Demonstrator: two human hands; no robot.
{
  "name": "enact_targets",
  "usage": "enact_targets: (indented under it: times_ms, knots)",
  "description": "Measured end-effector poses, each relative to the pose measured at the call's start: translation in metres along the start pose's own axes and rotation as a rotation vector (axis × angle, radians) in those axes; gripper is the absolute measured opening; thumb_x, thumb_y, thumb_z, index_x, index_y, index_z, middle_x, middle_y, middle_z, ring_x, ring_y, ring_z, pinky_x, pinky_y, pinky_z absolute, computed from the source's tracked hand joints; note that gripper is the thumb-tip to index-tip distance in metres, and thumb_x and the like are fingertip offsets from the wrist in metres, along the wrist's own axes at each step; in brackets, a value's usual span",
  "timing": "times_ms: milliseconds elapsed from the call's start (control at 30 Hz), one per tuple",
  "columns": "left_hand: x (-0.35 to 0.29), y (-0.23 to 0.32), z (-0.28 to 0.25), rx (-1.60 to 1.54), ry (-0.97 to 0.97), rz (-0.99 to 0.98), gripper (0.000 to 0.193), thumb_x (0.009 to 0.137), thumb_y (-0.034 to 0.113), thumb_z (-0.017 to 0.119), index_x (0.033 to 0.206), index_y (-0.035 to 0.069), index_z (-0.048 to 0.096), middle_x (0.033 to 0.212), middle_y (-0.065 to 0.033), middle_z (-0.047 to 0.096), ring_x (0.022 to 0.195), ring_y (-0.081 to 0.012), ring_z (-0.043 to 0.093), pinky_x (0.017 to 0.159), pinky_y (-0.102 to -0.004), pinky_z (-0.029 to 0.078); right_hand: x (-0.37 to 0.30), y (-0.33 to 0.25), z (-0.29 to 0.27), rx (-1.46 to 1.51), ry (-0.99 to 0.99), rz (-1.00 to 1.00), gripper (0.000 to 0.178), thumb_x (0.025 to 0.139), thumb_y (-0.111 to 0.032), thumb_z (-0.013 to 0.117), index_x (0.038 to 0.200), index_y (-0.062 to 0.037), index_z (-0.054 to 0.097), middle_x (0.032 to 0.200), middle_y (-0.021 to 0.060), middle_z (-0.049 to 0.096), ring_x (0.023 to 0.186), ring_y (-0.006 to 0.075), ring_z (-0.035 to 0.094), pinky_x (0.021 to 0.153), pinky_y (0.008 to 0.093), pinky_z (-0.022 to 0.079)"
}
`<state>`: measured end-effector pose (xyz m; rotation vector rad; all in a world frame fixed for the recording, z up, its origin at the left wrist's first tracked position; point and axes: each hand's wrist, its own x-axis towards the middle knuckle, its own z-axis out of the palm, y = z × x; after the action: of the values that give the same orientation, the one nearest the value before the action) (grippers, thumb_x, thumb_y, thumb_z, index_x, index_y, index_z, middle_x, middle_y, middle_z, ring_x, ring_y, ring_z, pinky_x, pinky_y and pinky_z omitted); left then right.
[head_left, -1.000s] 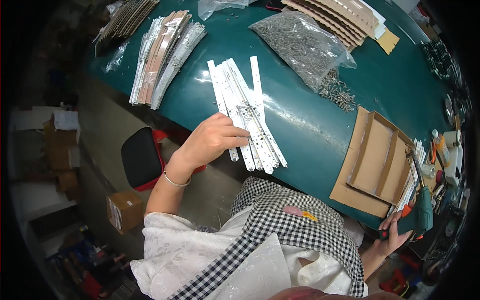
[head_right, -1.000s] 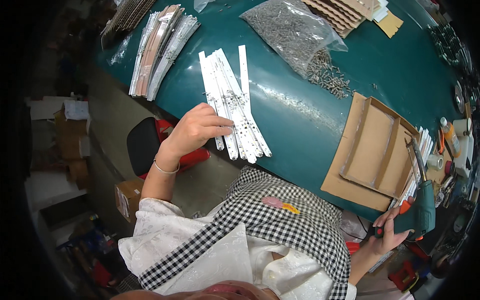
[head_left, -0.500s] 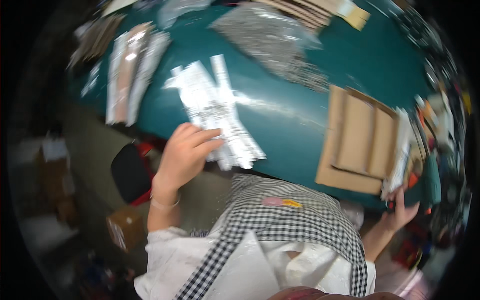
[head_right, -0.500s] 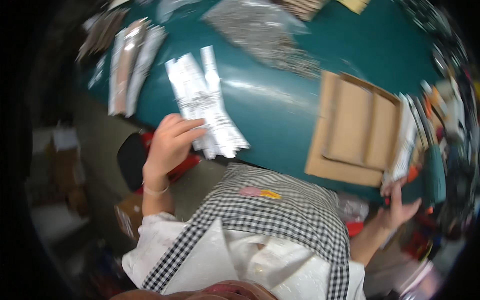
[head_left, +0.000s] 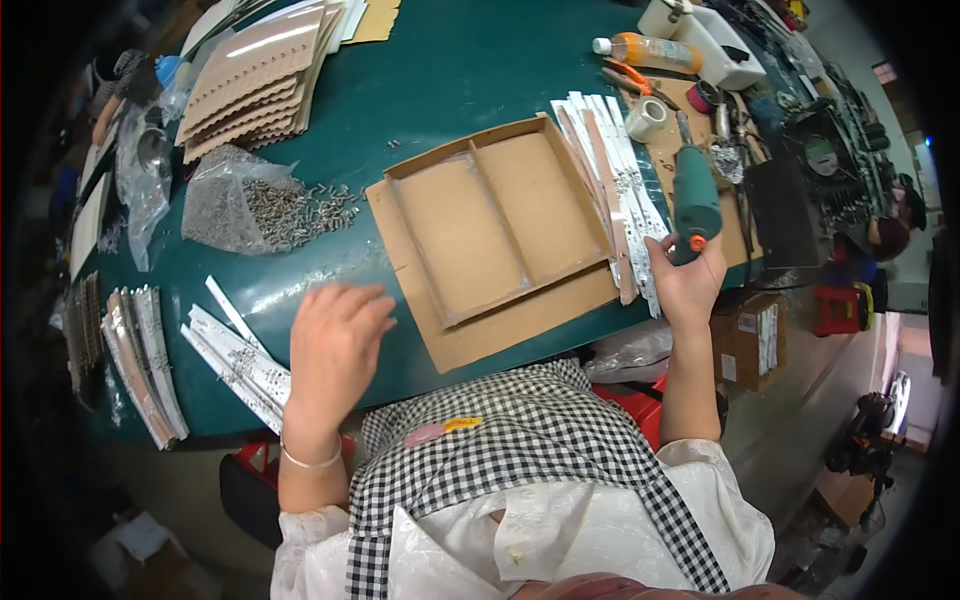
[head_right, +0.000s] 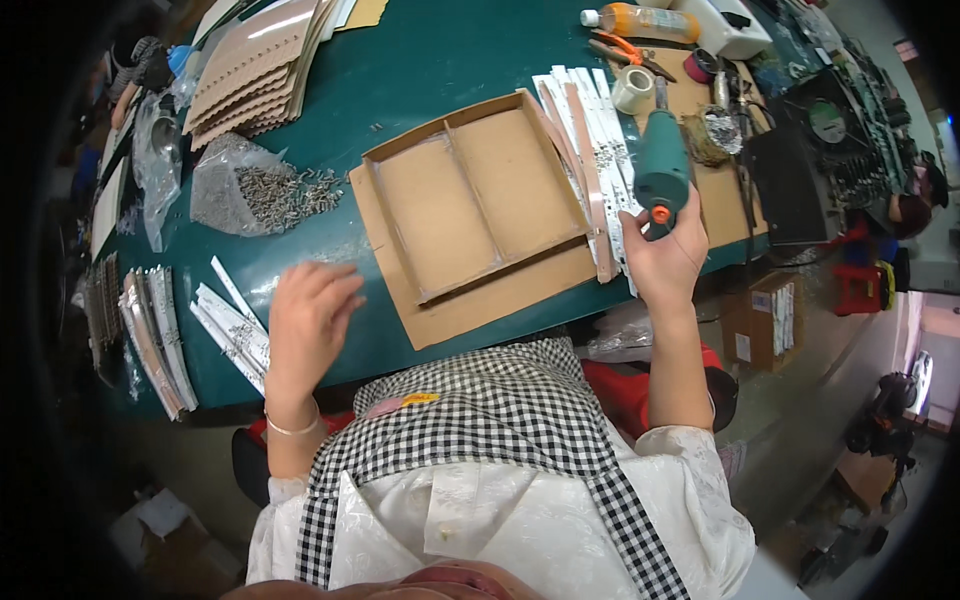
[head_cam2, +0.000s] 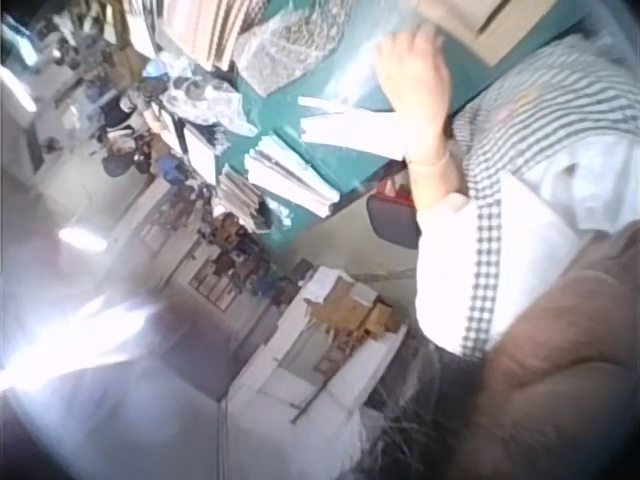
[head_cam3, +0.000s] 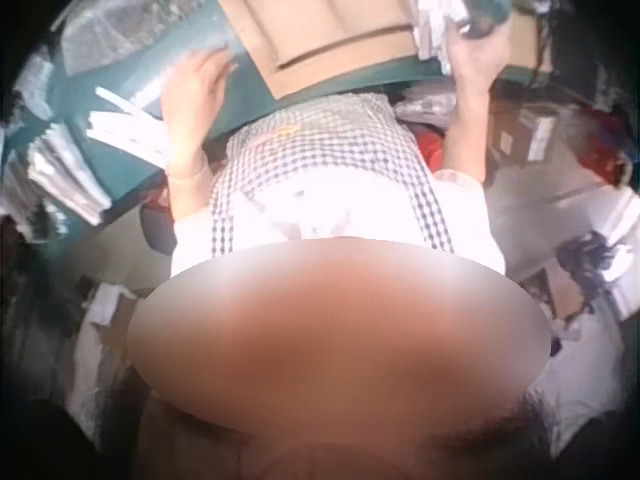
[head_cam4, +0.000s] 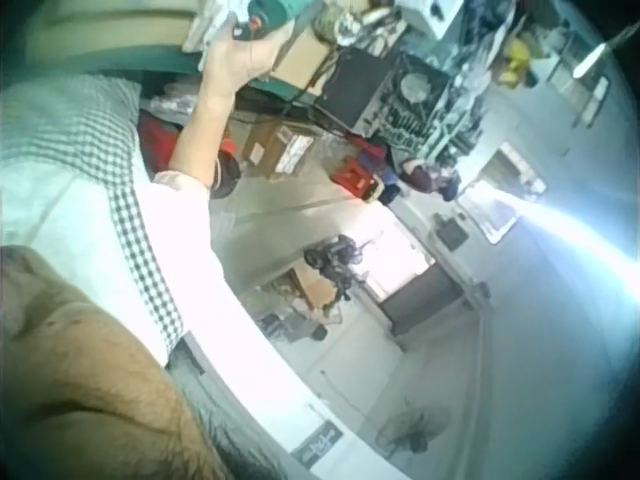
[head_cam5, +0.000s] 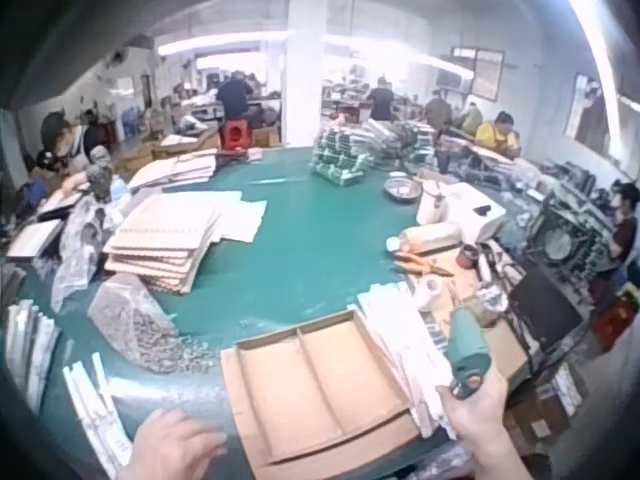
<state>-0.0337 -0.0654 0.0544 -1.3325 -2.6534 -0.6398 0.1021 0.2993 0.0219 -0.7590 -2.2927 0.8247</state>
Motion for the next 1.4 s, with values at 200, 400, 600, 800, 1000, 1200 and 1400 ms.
enact_targets:
  times_ms: [200, 400, 600, 800, 1000, 1200, 1400]
  knots:
    - [0.039, -0.061, -0.007, 0.122, -0.05, -0.11, 0.008, 0.076, 0.002, 0.072, 0.084, 0.003, 0.072, 0.09, -0.011, 0.072, 0.088, -0.031, 0.066, 0.078, -0.0407, 0.052, 0.01, 0.003, 0.037, -0.202, -0.061, -0.274, 0.067, 0.075, -0.012, 0.083, 0.133, -0.0032, 0.052, 0.114, 0.0224, 0.067, 0.1, 0.0416, 0.067, 0.085, 0.0456, 0.054]
    - [0.091, -0.097, 0.023, 0.064, -0.041, -0.278, 0.014, 0.082, 0.006, 0.072, 0.095, 0.008, 0.077, 0.087, -0.0123, 0.072, 0.088, -0.0316, 0.068, 0.078, -0.0402, 0.054, 0.013, 0.007, 0.04, -0.28, -0.087, -0.286, 0.066, 0.076, -0.012, 0.083, 0.134, -0.0025, 0.052, 0.115, 0.0228, 0.067, 0.102, 0.0414, 0.066, 0.085, 0.0445, 0.054]
    - [0.149, -0.12, 0.075, -0.042, 0.06, -0.22, 0.019, 0.082, 0.009, 0.074, 0.101, 0.008, 0.078, 0.099, -0.0128, 0.072, 0.087, -0.0308, 0.068, 0.081, -0.0394, 0.054, 0.014, 0.003, 0.038, -0.278, -0.119, -0.3, 0.066, 0.076, -0.008, 0.082, 0.134, -0.0013, 0.052, 0.117, 0.0229, 0.066, 0.104, 0.0422, 0.065, 0.088, 0.0447, 0.054]
    - [0.164, -0.144, 0.099, -0.132, -0.085, -0.259, 0.018, 0.081, 0.01, 0.075, 0.098, 0.006, 0.076, 0.099, -0.0134, 0.071, 0.091, -0.0312, 0.068, 0.082, -0.0399, 0.054, 0.015, 0.006, 0.037, -0.244, -0.18, -0.274, 0.067, 0.075, -0.002, 0.081, 0.135, -0.0002, 0.051, 0.119, 0.0242, 0.065, 0.108, 0.0423, 0.065, 0.09, 0.0452, 0.053]
    - [0.156, -0.149, 0.103, -0.096, -0.047, -0.225, 0.012, 0.082, 0.01, 0.073, 0.09, 0.002, 0.071, 0.095, -0.0144, 0.069, 0.09, -0.0337, 0.067, 0.081, -0.0417, 0.053, 0.0, -0.004, 0.005, 0.2, -0.18, 0.096, 0.035, 0.079, 0.003, 0.077, 0.108, -0.0019, 0.058, 0.084, 0.0033, 0.065, 0.069, 0.0082, 0.061, 0.063, 0.0227, 0.049]
    - [0.133, -0.151, 0.093, -0.046, -0.014, -0.161, 0.009, 0.083, 0.008, 0.07, 0.088, 0.001, 0.068, 0.092, -0.0148, 0.066, 0.088, -0.0349, 0.065, 0.08, -0.0435, 0.052, -0.049, -0.05, 0.023, 0.518, -0.419, 0.045, 0.05, 0.077, 0.007, 0.076, 0.122, 0.0016, 0.056, 0.1, 0.0086, 0.068, 0.086, 0.0166, 0.068, 0.075, 0.0288, 0.055]
    - [0.118, -0.111, 0.037, 0.05, 0.135, -0.115, 0.006, 0.082, 0.004, 0.071, 0.086, 0.002, 0.067, 0.086, -0.014, 0.069, 0.082, -0.0342, 0.066, 0.075, -0.04, 0.054, -0.045, -0.085, 0.062, 0.191, -0.41, -0.451, 0.069, 0.067, 0.007, 0.078, 0.132, 0.0018, 0.052, 0.106, 0.0218, 0.067, 0.096, 0.0368, 0.07, 0.084, 0.0391, 0.056]
